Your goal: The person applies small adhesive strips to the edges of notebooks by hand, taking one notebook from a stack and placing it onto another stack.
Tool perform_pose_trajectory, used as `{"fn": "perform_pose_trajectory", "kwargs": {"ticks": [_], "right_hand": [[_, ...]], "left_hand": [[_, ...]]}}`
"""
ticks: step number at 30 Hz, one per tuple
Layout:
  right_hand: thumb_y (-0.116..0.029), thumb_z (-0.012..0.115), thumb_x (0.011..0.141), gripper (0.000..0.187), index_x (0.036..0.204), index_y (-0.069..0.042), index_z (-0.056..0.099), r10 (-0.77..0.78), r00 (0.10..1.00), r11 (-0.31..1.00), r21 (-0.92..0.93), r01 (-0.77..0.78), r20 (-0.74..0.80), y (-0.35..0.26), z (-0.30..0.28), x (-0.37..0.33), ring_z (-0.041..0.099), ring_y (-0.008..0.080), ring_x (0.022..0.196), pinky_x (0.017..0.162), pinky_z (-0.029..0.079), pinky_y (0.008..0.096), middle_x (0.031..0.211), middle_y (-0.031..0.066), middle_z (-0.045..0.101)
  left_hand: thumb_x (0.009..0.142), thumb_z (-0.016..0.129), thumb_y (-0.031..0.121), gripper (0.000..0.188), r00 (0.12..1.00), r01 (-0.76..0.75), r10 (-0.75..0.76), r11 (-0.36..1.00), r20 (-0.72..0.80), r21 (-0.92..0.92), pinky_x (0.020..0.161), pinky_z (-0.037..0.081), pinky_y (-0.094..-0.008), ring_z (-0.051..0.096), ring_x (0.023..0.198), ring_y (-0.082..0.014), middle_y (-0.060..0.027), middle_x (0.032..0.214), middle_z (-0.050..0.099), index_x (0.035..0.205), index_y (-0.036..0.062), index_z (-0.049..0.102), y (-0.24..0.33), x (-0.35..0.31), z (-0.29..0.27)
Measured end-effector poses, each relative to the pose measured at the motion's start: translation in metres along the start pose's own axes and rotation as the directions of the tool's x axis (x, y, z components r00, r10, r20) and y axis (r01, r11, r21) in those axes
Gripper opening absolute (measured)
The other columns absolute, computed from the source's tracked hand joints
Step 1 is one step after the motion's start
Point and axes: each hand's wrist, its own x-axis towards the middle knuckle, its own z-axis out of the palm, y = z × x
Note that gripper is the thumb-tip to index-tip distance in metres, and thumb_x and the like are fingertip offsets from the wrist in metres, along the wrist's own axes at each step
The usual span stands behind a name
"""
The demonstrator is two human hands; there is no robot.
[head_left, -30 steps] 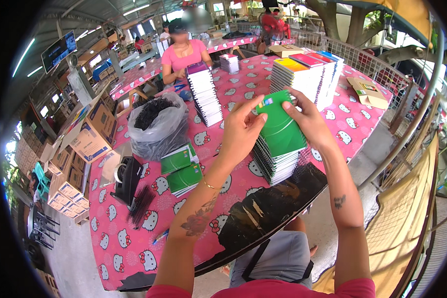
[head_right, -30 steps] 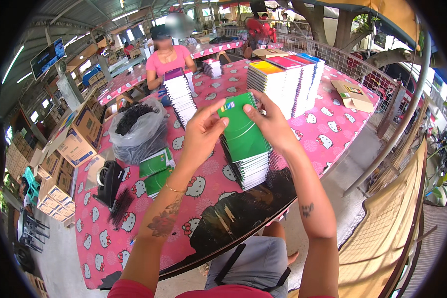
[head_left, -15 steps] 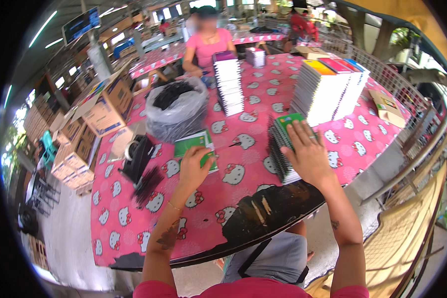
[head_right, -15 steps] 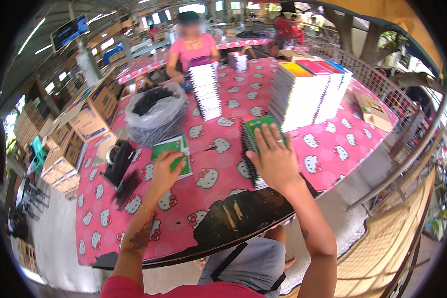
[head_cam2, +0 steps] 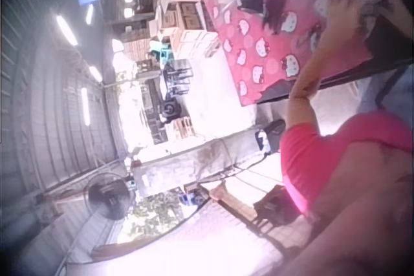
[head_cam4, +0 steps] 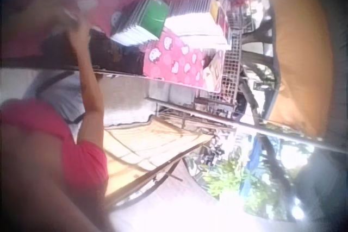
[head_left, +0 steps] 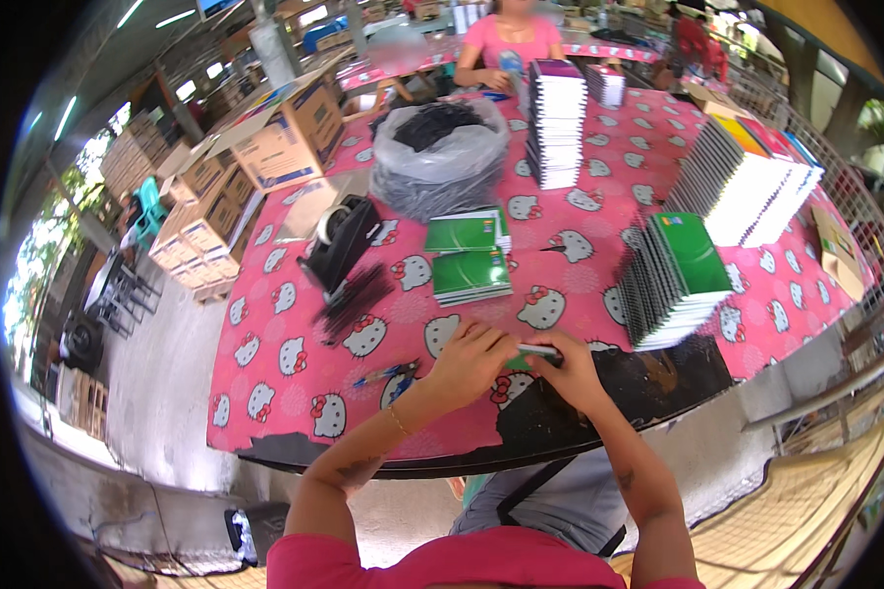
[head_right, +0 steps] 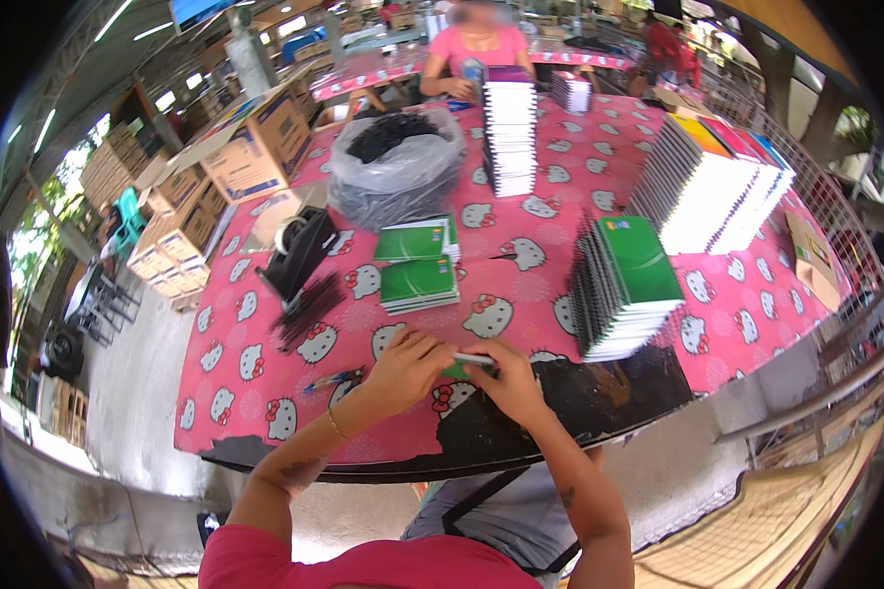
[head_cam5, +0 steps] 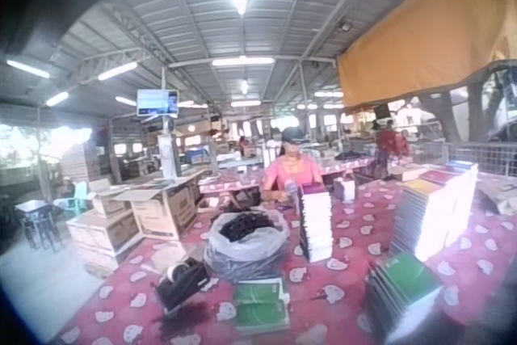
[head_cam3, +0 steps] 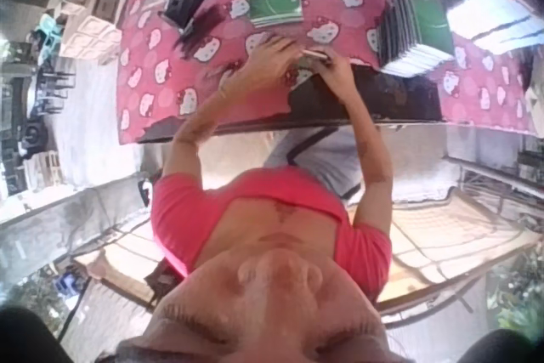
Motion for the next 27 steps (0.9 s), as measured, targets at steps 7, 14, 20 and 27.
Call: {"fn": "perform_pose_trajectory", "kwargs": {"ticks": [7,14,20,27], "right_hand": [[0.002,0.072,0.086,0.024,0.107,-0.004,0.061,-0.011,1.000,0.976,0.219,0.017,-0.028,0.005,0.015,-0.016,0.059,0.0088,0.089,0.076,0.045,0.0240,0.097,0.0047,0.066],[0.000,0.072,0.088,0.029,0.110,-0.005,0.054,0.149,0.988,0.959,0.250,-0.132,-0.049,-0.005,0.015,-0.011,0.057,0.0082,0.089,0.077,0.047,0.0247,0.094,0.0014,0.061],[0.000,0.072,0.087,0.028,0.107,-0.004,0.054,0.162,0.980,0.963,0.237,-0.130,-0.120,0.016,0.014,-0.022,0.058,0.0082,0.086,0.077,0.048,0.0256,0.088,0.0023,0.061],[-0.001,0.071,0.090,0.028,0.117,0.001,0.067,0.146,0.985,0.947,0.274,-0.166,0.092,-0.005,0.008,-0.016,0.062,0.0101,0.095,0.084,0.049,0.0251,0.102,0.0037,0.069]], "left_hand": [[0.089,0.066,0.012,0.026,0.824,0.556,-0.537,0.710,-0.180,0.432,0.083,0.054,-0.0421,0.062,0.098,-0.0350,-0.0159,0.104,0.063,0.112,0.0012,0.064,-0.157,-0.109,-0.040],[0.094,0.061,0.008,0.023,0.819,0.573,-0.459,0.687,-0.344,0.447,0.077,0.054,-0.0465,0.062,0.092,-0.0372,-0.0156,0.104,0.062,0.117,0.0028,0.061,-0.150,-0.107,-0.041],[0.098,0.056,0.008,0.034,0.718,0.627,-0.643,0.763,-0.266,-0.153,0.086,0.050,-0.0427,0.062,0.097,-0.0305,-0.0161,0.113,0.058,0.132,0.0049,0.056,-0.047,-0.059,-0.032],[0.104,0.054,0.016,0.046,0.640,0.484,-0.766,0.459,-0.057,-0.745,0.089,0.047,-0.0351,0.059,0.103,-0.0198,-0.0131,0.112,0.060,0.146,0.0025,0.044,0.018,-0.063,0.029]]}}
